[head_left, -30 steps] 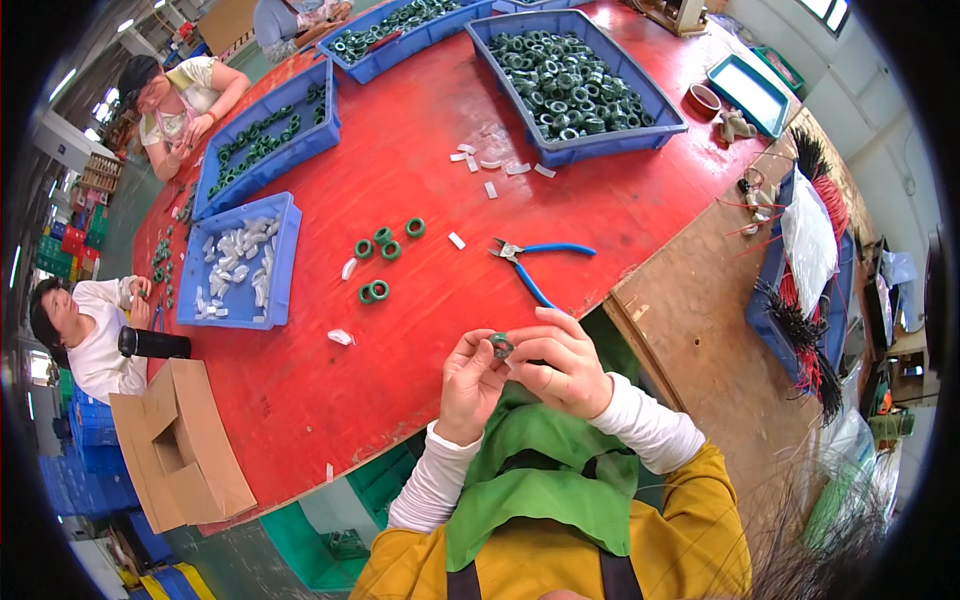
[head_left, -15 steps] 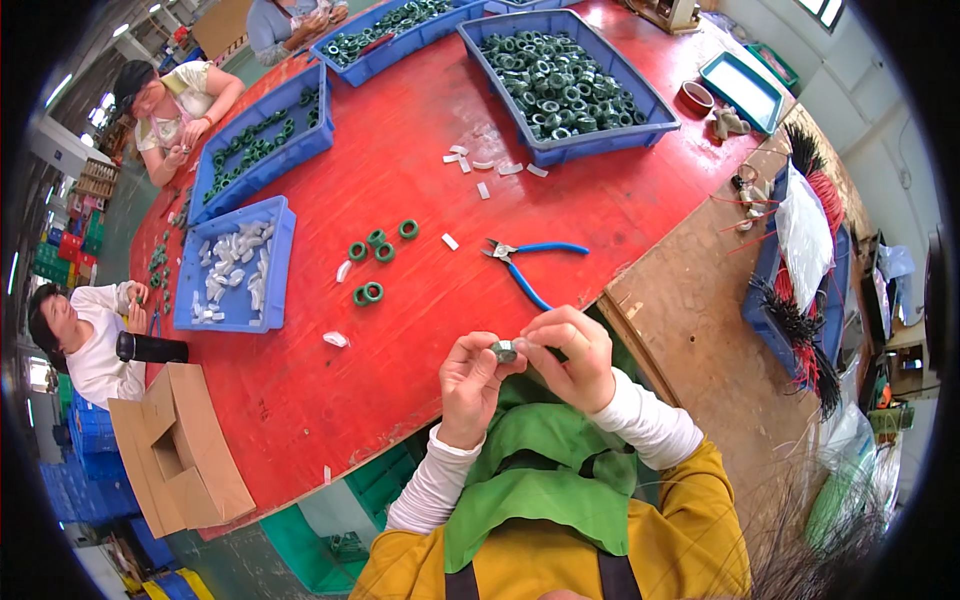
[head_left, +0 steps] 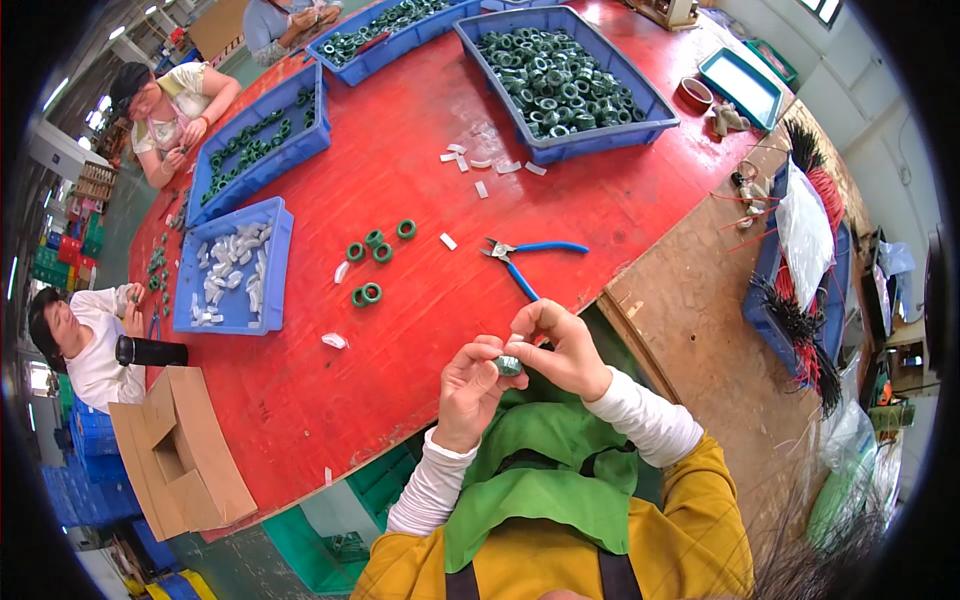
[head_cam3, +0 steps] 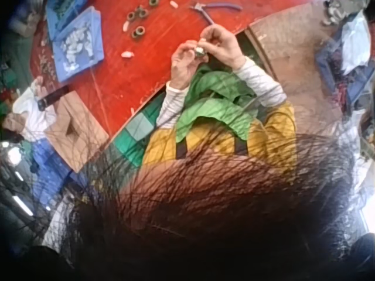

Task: The person assembles small green plastic rings onto white plastic components by hand, taking parts from plastic bins and a cardboard box at a workbench.

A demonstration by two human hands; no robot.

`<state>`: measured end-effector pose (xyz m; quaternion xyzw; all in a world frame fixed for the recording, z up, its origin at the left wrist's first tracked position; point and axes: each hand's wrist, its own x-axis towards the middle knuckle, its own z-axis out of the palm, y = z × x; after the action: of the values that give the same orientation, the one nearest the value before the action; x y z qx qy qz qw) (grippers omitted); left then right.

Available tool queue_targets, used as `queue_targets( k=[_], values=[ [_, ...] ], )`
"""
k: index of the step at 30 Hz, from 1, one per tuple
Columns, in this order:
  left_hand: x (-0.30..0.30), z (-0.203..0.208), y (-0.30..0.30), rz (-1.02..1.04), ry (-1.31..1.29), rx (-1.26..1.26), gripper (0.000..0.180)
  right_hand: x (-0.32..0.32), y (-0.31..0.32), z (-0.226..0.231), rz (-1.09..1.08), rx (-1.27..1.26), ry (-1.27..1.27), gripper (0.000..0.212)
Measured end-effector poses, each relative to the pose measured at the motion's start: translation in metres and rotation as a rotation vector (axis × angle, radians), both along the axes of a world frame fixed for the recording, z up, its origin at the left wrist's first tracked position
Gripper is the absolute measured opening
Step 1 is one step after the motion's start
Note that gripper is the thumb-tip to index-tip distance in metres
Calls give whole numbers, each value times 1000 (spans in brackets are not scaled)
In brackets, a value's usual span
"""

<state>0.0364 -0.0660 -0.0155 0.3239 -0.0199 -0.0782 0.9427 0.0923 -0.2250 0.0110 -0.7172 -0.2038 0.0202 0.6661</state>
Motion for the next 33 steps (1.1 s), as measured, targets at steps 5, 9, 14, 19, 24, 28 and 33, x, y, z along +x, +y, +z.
queue_targets(
  k=[5,9,14,19,24,28,33],
  values=[
    [1,0,0,-30,26,-50,16,-9,0,3,174,329,601,17],
    [2,-3,2,20,70,-67,16,-11,-3,3,204,126,253,26],
    [3,-6,3,38,86,-64,16,-11,-5,-1,184,-123,-147,20],
    [3,6,5,3,94,95,17,-9,-4,-2,132,-268,-289,17],
    [3,2,8,74,65,92,17,-8,-2,13,-58,-251,-395,27],
    [3,1,6,42,35,85,17,-8,3,12,-66,-317,-656,30],
    [4,-3,6,82,112,61,14,-18,9,9,-103,-290,-882,19]
  ],
)
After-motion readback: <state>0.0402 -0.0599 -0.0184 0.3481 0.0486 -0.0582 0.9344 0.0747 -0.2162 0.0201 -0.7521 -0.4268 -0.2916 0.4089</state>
